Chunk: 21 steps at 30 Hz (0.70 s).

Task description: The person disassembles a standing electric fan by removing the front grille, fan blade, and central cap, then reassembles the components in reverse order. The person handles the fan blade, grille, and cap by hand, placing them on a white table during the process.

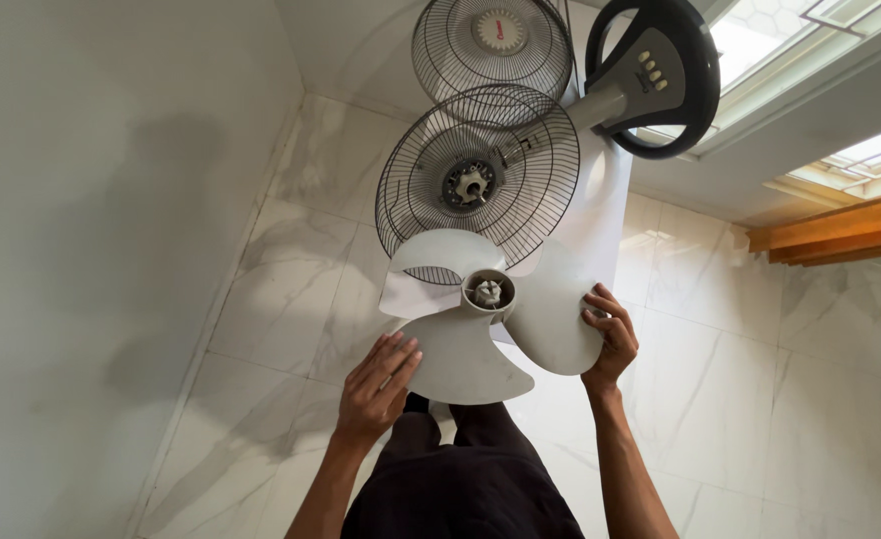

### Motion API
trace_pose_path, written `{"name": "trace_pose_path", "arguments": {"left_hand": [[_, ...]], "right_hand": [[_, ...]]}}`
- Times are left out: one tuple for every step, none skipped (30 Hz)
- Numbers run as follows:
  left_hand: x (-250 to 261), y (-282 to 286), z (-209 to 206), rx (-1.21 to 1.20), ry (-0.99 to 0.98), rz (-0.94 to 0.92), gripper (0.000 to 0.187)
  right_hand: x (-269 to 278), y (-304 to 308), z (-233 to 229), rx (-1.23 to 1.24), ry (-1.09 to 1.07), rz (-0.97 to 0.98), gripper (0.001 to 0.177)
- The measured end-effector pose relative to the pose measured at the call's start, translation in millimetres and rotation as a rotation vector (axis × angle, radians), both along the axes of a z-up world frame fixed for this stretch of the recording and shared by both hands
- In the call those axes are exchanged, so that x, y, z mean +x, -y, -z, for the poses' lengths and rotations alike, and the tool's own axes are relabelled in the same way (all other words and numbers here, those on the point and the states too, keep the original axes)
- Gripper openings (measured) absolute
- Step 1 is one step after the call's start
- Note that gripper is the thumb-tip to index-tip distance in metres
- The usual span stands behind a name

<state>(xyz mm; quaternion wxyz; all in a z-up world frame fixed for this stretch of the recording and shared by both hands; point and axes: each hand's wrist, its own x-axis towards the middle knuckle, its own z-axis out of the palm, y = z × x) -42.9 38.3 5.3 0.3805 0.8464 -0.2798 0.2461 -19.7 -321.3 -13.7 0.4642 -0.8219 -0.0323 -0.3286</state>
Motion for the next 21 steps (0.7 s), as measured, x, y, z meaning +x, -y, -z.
{"name": "trace_pose_path", "arguments": {"left_hand": [[2,1,1,0.005,-0.035,0.002,0.041],[6,1,3,0.010,-0.070,0.004,0.043],[8,2,5,0.016,-0.103,0.002,0.046],[11,4,6,0.036,-0.116,-0.015,0.048],[15,9,9,0.056,-0.130,-0.031,0.050],[18,14,10,0.076,-0.144,-0.048,0.053],[20,18,11,0.050,-0.167,-0.039,0.054],[23,23,12,0.023,-0.190,-0.030,0.054],[23,29,13,-0.006,-0.218,-0.021,0.055],[22,35,15,-0.021,-0.229,-0.033,0.053],[25,41,15,-0.035,-0.235,-0.049,0.051],[28,46,15,-0.049,-0.241,-0.065,0.048],[29,51,15,-0.050,-0.263,-0.079,0.052],[31,55,16,-0.052,-0.285,-0.093,0.058],[31,60,17,-0.055,-0.309,-0.105,0.064],[29,66,18,-0.074,-0.336,-0.123,0.064],[30,71,18,-0.094,-0.356,-0.139,0.065],[31,77,17,-0.113,-0.376,-0.155,0.065],[32,82,16,-0.136,-0.358,-0.170,0.060],[32,88,15,-0.159,-0.339,-0.185,0.056],[33,93,14,-0.182,-0.320,-0.201,0.051]], "right_hand": [[3,3,0,0.004,0.006,-0.008,0.018],[6,7,0,0.008,0.012,-0.016,0.018],[11,10,1,0.012,0.020,-0.027,0.018],[16,13,2,0.002,0.017,-0.035,0.017],[20,17,3,-0.009,0.013,-0.042,0.017],[25,21,4,-0.021,0.009,-0.050,0.016],[31,25,5,-0.007,-0.008,-0.059,0.017],[38,28,6,0.007,-0.025,-0.069,0.018],[41,34,7,0.018,-0.047,-0.079,0.019],[42,38,8,0.022,-0.054,-0.095,0.019],[47,41,9,0.026,-0.055,-0.114,0.020],[52,44,8,0.030,-0.056,-0.132,0.021],[58,48,8,0.033,-0.058,-0.141,0.021],[64,52,9,0.036,-0.059,-0.149,0.022],[69,56,9,0.037,-0.063,-0.156,0.023],[72,61,10,0.059,-0.074,-0.173,0.022],[77,65,9,0.081,-0.079,-0.188,0.022],[81,69,9,0.103,-0.085,-0.203,0.021],[85,73,8,0.083,-0.077,-0.214,0.022],[89,77,8,0.064,-0.070,-0.224,0.022],[92,80,8,0.045,-0.061,-0.235,0.023]]}}
